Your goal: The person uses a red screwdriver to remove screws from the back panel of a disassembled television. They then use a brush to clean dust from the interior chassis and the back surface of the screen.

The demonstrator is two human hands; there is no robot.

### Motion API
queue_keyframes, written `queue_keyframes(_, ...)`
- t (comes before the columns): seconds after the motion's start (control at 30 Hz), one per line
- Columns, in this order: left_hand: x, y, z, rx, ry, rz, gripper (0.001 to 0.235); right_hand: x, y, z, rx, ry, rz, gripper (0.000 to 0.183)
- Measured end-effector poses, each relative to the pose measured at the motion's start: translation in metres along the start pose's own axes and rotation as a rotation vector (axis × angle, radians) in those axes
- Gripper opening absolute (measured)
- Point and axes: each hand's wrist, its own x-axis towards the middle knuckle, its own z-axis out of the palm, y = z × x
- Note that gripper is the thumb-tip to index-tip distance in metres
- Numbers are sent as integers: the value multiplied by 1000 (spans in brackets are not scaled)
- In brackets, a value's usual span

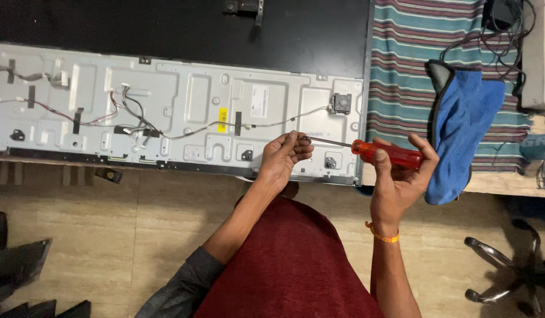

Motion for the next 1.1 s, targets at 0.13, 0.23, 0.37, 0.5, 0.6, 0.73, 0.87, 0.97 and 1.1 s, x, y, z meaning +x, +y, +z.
queue_keyframes(0.13,5,13,-3,-68,22,-43,31,3,-3,16,34,22,19,48)
queue_keyframes(0.23,7,21,-4,-51,8,-52,34,3,-4,28,34,33,32,48)
queue_keyframes(0.37,17,23,4,-3,29,-26,34,9,-2,34,13,32,31,48)
queue_keyframes(0.5,27,14,16,21,92,22,33,14,9,32,-84,41,-9,50)
queue_keyframes(0.6,38,5,33,-33,91,71,33,25,18,25,-104,24,-40,49)
queue_keyframes(0.73,58,-10,60,-124,101,69,30,43,32,3,-56,-38,-32,49)
queue_keyframes(0.87,78,-26,77,-132,77,83,31,70,47,-24,-6,-53,8,50)
queue_keyframes(0.97,89,-47,80,-93,98,99,30,83,59,-43,-16,-167,-64,56)
queue_keyframes(1.1,106,-73,82,-143,185,106,30,93,73,-53,83,-256,-38,65)
